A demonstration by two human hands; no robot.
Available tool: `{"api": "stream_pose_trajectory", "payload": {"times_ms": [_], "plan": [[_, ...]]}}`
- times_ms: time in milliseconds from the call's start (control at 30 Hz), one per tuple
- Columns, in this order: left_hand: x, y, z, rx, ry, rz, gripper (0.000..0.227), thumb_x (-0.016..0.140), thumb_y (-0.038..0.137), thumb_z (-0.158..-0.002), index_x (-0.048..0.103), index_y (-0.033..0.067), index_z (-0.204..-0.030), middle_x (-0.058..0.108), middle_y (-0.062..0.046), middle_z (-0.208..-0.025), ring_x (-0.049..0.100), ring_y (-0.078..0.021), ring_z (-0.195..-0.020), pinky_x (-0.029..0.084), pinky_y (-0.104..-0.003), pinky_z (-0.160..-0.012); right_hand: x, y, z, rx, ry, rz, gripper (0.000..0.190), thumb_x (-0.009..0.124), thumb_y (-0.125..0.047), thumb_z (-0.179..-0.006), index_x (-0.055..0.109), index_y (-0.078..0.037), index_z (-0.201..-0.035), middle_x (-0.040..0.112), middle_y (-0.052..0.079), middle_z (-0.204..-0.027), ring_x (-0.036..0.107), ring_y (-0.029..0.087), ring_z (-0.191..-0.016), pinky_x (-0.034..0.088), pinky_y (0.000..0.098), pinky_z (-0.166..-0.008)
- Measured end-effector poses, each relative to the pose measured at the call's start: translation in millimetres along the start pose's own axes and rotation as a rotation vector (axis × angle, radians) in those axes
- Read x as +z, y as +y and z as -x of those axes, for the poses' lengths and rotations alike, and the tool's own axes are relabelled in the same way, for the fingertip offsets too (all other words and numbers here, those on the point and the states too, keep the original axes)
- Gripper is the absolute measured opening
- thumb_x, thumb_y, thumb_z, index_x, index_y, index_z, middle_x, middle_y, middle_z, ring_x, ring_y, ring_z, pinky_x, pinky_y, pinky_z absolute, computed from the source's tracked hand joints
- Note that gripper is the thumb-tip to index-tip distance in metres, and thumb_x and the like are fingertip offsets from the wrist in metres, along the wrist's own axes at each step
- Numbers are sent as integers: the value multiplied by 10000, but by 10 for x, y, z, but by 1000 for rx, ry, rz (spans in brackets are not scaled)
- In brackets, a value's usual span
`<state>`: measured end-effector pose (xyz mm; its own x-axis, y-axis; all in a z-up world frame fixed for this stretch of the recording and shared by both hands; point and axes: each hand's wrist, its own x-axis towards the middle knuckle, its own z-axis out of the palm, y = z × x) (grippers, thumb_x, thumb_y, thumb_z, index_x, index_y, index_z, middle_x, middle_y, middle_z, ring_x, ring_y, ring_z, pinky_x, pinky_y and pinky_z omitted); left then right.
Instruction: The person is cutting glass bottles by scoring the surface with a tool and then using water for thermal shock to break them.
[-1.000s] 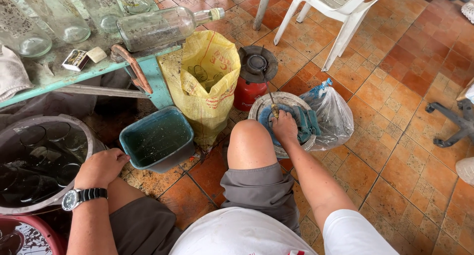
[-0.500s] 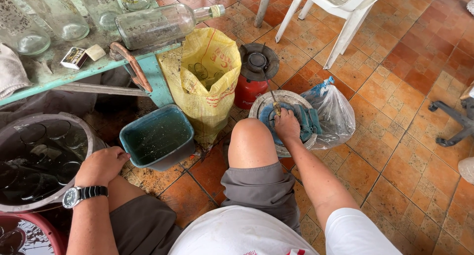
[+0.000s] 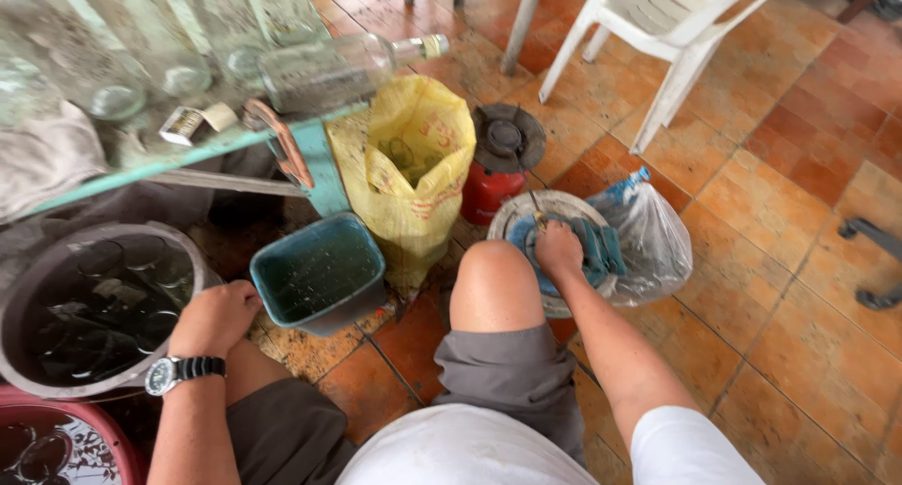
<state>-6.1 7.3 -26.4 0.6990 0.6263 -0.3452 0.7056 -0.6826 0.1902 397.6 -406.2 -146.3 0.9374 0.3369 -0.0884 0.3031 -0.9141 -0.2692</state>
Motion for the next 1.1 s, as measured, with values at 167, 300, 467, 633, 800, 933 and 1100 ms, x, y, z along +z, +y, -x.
{"api": "stream_pose_trajectory", "payload": {"times_ms": [167,300,467,633,800,933,1100], "plan": [[233,-196,-173,26,126,19,348,474,344,-1055,754,168,-1163,801,-124,-1046,768,-339,-1001,644,-477,-859,-182,-141,134,22,-12,-73,432,364,-230,-1100,430,125,-1337,500,326,-1284,636,457,-1076,573,567,-874],[183,-170,-170,14,196,77,342,531,376,-1021,737,118,-1112,779,-180,-1022,753,-374,-1000,638,-497,-866,-399,-239,214,107,65,-210,493,371,-384,-1049,506,40,-1260,603,322,-1194,633,505,-1100,504,637,-952],[7,87,-29,53,247,71,368,487,366,-1090,715,120,-938,718,-112,-789,759,-306,-812,629,-400,-750,-1211,-741,594,84,205,-565,418,481,-285,-1041,577,21,-1309,670,292,-1078,679,463,-975,577,560,-787],[73,203,-273,170,391,124,242,614,425,-983,653,213,-1093,700,-115,-1013,721,-378,-983,627,-489,-836,-1519,-1278,752,-11,136,-1208,395,546,-346,-1062,613,6,-1230,557,92,-742,523,148,-555,503,243,-430],[-371,582,-206,230,487,260,122,608,279,-1014,669,212,-1095,703,-66,-1000,716,-352,-982,606,-470,-840,-1342,-1823,794,140,-114,-1416,334,518,-331,-1072,517,-46,-1245,582,69,-812,571,143,-552,555,269,-446],[-838,843,-355,434,725,189,140,634,266,-1042,711,196,-1135,675,-66,-995,699,-342,-945,587,-466,-805,-1122,-1940,959,184,-145,-1376,322,454,-341,-1090,532,-31,-1127,457,33,-688,422,107,-433,380,219,-316],[-1538,1333,-639,559,977,37,380,776,297,-922,681,174,-1268,610,-102,-1204,626,-381,-1096,525,-510,-884,-1019,-1982,1079,181,-265,-1347,511,380,-445,-1099,583,25,-1084,438,32,-637,386,104,-379,343,219,-290]]}}
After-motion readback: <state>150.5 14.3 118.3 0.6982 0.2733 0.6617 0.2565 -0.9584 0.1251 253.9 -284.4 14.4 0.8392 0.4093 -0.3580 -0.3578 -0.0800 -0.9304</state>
